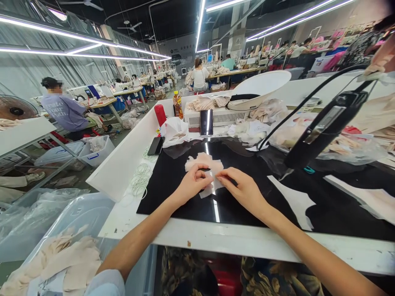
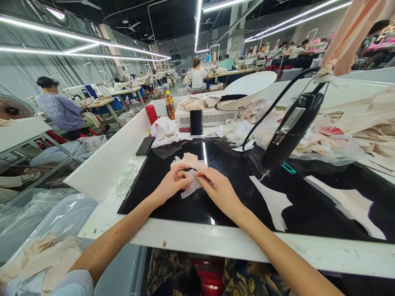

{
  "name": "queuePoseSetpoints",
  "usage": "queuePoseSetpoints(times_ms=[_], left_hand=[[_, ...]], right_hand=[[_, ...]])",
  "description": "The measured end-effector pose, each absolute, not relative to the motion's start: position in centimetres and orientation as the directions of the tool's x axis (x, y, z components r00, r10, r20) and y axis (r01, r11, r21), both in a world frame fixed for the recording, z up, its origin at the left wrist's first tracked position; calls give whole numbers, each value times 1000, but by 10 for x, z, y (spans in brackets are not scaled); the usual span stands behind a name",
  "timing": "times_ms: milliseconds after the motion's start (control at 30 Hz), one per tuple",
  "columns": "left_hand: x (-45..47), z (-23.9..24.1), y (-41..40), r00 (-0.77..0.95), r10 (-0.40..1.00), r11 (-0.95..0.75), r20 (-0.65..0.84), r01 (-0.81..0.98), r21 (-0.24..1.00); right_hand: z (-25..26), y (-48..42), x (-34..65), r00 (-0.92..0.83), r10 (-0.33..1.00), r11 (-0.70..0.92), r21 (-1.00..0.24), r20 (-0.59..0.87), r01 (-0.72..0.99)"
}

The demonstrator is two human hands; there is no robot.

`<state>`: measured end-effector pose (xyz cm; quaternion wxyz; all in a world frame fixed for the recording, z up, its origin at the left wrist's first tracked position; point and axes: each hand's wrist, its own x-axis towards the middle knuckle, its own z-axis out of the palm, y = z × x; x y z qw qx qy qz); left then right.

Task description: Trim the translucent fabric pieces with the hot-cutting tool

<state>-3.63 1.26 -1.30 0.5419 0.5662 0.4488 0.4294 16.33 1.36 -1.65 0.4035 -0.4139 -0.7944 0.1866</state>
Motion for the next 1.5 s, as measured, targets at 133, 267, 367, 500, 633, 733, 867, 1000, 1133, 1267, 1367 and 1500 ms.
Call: queuePoseSetpoints(times_ms=[133,267,367,500,633,733,867,1000,1133,1267,1367,1500], left_hand=[[-42,-12,23,158,986,-62,44,111,992],[-50,-9,46,106,988,-131,108,236,963],[-58,-6,65,88,981,-196,175,367,909],[-63,-3,82,107,953,-294,285,567,769],[-61,-7,90,156,931,-338,329,706,622],[-59,-12,94,192,922,-352,337,778,520],[-58,-21,99,238,910,-365,339,849,382],[-58,-25,103,264,895,-370,360,890,267],[-60,-21,101,271,869,-371,414,910,185],[-63,-13,96,290,829,-395,478,909,133],[-62,-6,87,326,798,-434,507,895,107],[-47,0,68,409,761,-517,504,851,91]], right_hand=[[-19,29,155,-308,803,589,-606,509,534],[-20,49,143,-289,808,571,-562,513,598],[-19,65,134,-279,806,555,-503,522,662],[-19,83,123,-307,800,539,-391,516,746],[-23,92,119,-327,816,495,-286,476,821],[-26,95,118,-332,835,462,-230,439,857],[-30,97,117,-339,845,445,-195,413,874],[-30,98,114,-339,843,447,-192,418,873],[-17,84,114,-360,823,480,-200,439,854],[0,49,124,-420,786,561,-239,453,792],[4,8,146,-493,753,639,-303,436,707],[-1,-46,198,-492,764,641,-408,417,650]])
